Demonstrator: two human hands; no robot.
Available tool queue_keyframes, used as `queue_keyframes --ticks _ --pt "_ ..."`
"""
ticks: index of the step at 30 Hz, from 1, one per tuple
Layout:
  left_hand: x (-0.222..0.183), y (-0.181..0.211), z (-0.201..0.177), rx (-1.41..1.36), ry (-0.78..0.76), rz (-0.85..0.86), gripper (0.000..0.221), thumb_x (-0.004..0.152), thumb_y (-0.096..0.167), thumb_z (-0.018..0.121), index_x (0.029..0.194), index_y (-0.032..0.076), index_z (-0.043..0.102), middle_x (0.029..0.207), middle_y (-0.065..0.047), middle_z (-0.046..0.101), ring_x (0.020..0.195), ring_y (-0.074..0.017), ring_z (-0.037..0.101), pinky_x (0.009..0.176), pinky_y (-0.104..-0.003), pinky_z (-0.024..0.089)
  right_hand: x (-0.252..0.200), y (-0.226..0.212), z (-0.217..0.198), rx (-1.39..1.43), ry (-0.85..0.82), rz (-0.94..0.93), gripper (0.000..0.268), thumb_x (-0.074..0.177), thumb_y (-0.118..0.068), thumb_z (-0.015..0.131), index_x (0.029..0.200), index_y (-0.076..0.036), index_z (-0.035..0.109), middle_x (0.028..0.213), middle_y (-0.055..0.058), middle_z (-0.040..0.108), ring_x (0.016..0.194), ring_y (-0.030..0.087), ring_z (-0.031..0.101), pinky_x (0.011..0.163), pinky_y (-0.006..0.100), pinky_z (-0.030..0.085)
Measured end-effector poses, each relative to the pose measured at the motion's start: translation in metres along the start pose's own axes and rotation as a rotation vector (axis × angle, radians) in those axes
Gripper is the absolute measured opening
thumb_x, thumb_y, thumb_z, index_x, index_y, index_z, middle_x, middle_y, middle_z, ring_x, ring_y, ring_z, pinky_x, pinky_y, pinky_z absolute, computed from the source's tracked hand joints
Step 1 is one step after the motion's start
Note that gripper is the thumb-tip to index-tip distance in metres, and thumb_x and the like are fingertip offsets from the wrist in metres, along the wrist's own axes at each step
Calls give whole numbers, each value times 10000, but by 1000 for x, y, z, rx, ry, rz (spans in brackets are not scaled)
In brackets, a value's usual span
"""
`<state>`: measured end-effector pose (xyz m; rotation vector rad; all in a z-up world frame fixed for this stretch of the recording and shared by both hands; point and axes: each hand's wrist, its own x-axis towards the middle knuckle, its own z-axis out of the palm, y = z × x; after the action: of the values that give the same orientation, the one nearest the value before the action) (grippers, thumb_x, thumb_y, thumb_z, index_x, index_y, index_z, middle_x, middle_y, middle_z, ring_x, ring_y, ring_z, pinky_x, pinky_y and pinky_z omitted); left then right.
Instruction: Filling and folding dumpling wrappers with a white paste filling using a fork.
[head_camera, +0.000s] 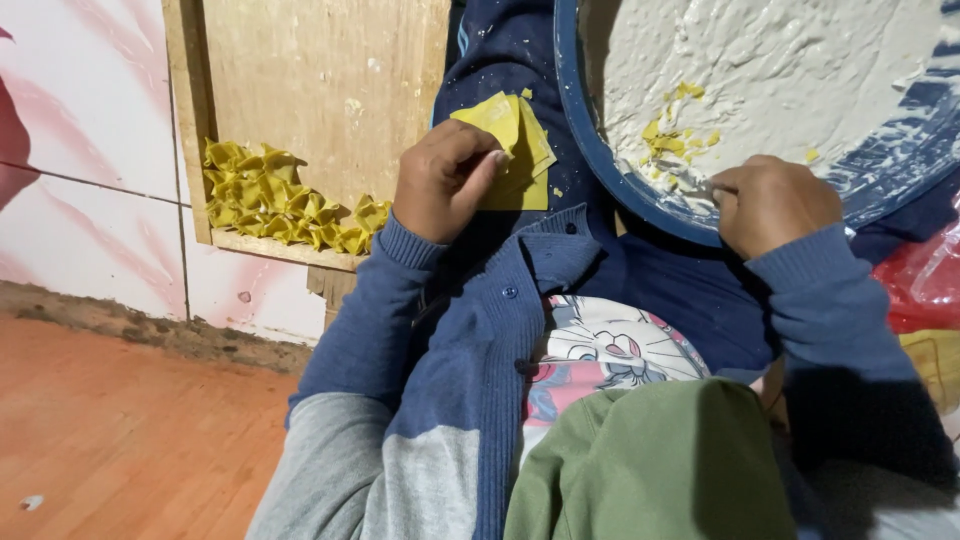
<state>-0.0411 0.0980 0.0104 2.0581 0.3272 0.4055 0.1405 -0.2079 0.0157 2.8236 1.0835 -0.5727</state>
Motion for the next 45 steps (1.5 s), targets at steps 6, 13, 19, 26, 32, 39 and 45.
queue_keyframes --ticks 6,13,19,26,32,39,45 --pt "2 3 0 -131 68 -48 27 885 -18 723 883 -22 696 781 -61 607 624 -131 483 575 -246 426 0 13 -20 311 -180 57 227 916 -25 717 1123 -44 809 1051 194 773 753 322 699 724 408 566" --pt "3 -1 5 -278 102 -111 44 910 -19 694 872 -12 672 797 -46 603 642 -111 486 591 -232 429 -5 25 -19 715 -289 64 242 929 -3 712 1160 -10 783 652 139 682 462 166 421 452 285 332" --pt "5 -19 26 -441 98 -149 31 935 4 666 907 -4 676 808 -37 606 628 -95 534 583 -211 459 9 -40 -11 1355 -233 53 72 1055 18 531 1077 -5 596 871 102 656 613 103 515 533 210 448" --pt "12 -15 46 -376 166 37 70 943 133 727 885 94 732 733 -82 647 685 -273 662 645 -341 529 39 -126 -6 1809 76 14 255 880 21 823 988 18 592 769 91 618 555 56 535 464 170 456" --pt "13 -16 51 -394 153 34 67 940 147 730 884 111 736 740 -63 662 699 -264 672 660 -341 535 53 -133 14 1713 154 -34 347 828 53 881 938 16 554 894 166 718 702 98 685 546 160 539" --pt "5 -26 61 -649 187 -121 56 955 122 703 917 83 719 856 -61 695 778 -118 641 684 -277 532 49 -135 3 1657 224 39 278 874 75 790 934 -40 544 824 99 682 575 39 584 463 135 454" --pt "9 -41 48 -1289 212 -355 72 1003 67 604 1000 26 663 1249 -181 693 595 -17 457 540 -135 426 52 -97 -6 1332 206 -120 204 939 108 645 1037 -25 526 952 68 617 817 113 582 793 210 509"
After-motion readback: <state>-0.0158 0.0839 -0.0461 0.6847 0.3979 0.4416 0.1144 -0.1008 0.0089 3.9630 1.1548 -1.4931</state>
